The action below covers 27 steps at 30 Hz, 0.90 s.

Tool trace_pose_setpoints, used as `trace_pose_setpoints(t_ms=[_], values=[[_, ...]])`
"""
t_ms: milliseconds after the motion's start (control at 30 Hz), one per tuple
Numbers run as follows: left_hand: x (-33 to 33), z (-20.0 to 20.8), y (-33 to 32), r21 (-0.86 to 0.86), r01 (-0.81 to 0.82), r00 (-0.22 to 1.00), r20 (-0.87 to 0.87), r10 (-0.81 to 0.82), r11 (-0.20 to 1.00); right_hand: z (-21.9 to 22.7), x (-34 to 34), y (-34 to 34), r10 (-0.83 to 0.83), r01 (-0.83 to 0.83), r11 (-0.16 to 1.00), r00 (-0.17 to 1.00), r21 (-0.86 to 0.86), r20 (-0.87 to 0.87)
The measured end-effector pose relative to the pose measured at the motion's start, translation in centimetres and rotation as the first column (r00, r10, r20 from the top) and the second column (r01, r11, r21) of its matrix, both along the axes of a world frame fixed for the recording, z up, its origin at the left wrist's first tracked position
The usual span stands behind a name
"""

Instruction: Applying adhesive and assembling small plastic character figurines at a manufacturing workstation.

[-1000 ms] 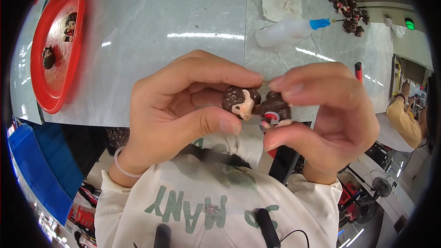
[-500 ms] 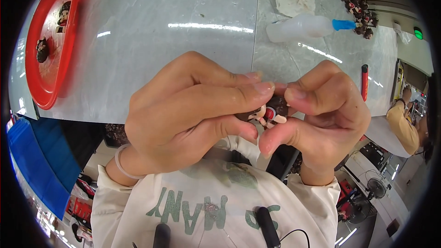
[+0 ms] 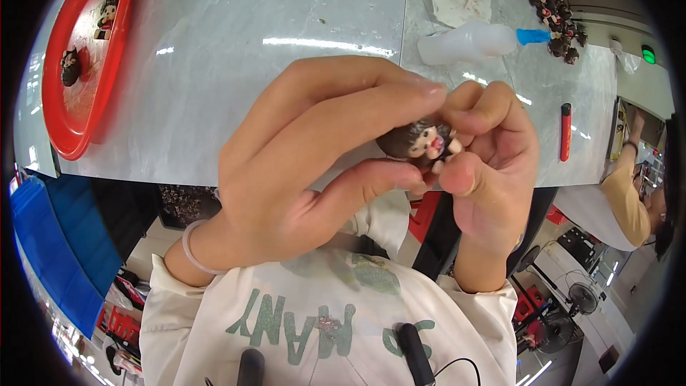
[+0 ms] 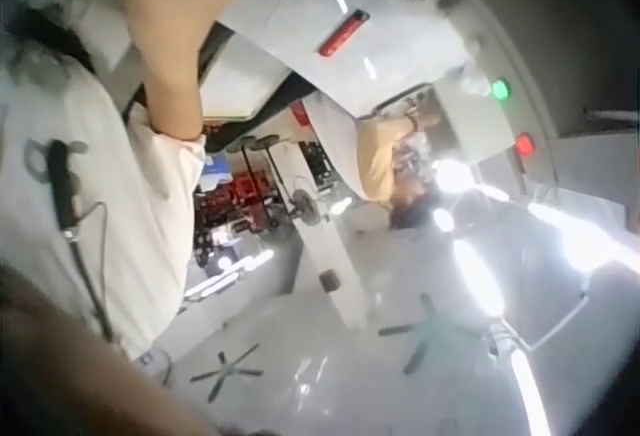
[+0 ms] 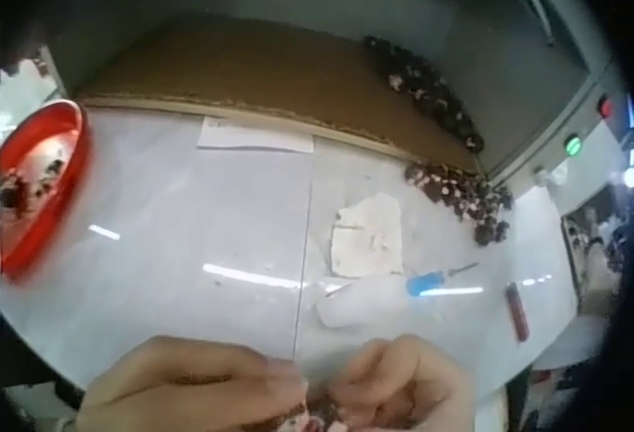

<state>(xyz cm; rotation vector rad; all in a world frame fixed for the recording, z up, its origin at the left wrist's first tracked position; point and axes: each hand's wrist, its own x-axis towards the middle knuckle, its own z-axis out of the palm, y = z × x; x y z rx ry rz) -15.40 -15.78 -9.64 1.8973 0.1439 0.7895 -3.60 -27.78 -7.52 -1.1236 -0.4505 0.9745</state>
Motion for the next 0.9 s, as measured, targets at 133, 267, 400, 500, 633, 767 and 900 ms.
trace_pose_setpoints(t_ms=[133,267,400,500,633,767,900], values=[[0.0,-0.6,0.4,0.077,0.046,0.993,0.104,-0.054,0.996,0.4,-0.3,-0.1,0.039,-0.044,0.998,0.995,-0.052,-0.095],[0.1,-0.7,0.3,0.090,0.049,0.990,0.125,-0.060,0.995,1.1,-0.2,0.2,0.077,-0.098,0.991,0.975,-0.090,-0.211],[0.2,-0.9,0.2,0.136,0.040,0.986,0.154,-0.061,0.990,1.6,-0.1,0.4,0.068,-0.099,0.988,0.968,-0.117,-0.240],[0.2,-0.9,0.1,0.156,0.020,0.987,0.156,-0.044,0.988,1.7,-0.7,0.6,0.005,-0.030,0.989,0.985,-0.146,-0.170],[-0.1,-0.5,0.1,0.122,0.054,0.995,0.076,-0.063,0.991,0.3,-0.2,-0.2,0.075,-0.065,0.997,0.939,0.040,-0.334],[0.0,-0.3,-0.1,0.108,0.057,0.993,0.092,-0.067,0.993,0.3,-0.4,-0.3,0.077,-0.069,0.997,0.911,0.034,-0.406],[0.0,-0.4,0.0,0.084,0.052,0.995,0.083,-0.059,0.995,0.1,-0.5,-0.2,0.050,-0.047,0.999,0.968,0.019,-0.244]])
